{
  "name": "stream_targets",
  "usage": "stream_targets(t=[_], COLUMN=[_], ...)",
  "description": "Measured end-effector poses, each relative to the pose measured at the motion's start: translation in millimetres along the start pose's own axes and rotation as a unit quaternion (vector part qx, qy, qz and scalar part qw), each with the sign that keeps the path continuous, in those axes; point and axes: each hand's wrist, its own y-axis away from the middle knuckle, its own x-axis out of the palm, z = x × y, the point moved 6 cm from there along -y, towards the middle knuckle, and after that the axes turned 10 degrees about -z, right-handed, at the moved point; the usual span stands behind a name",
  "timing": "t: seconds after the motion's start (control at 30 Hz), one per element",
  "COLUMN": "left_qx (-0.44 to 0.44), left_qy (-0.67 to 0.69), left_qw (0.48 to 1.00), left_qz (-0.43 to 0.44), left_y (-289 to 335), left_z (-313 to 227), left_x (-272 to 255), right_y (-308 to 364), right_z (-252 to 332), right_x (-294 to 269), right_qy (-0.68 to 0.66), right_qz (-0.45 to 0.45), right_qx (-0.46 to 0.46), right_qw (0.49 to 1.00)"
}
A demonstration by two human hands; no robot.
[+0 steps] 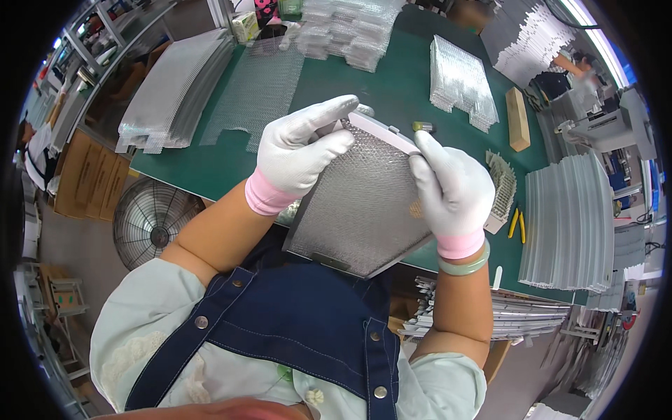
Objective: The person assembles air filters by placing a mesh sheet onto a workbench, inserting a plastic connector, and fitting two white plastic strips along the edges. They then use a handheld stapler to secure the strips to the mesh, completing the assembly of one unit before repeating the process with a new set of materials.
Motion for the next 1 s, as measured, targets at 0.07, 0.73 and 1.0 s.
stream_targets(t=[0.07, 0.73, 1.0], left_qx=[0.003, -0.070, 0.036], left_qy=[0.008, -0.013, -0.031], left_qw=[1.000, 0.997, 0.998], left_qz=[-0.020, -0.021, 0.051], left_y=[0.5, 4.1, 1.3], left_z=[1.9, 2.6, 0.0], left_x=[-1.4, 2.4, 3.7], right_y=[1.0, 6.6, 14.1], right_z=[5.3, 9.5, 3.4], right_x=[1.0, -7.6, -15.8], right_qy=[0.024, 0.013, 0.007], right_qz=[0.001, -0.017, -0.015], right_qx=[-0.006, 0.026, 0.064], right_qw=[1.000, 0.999, 0.998])
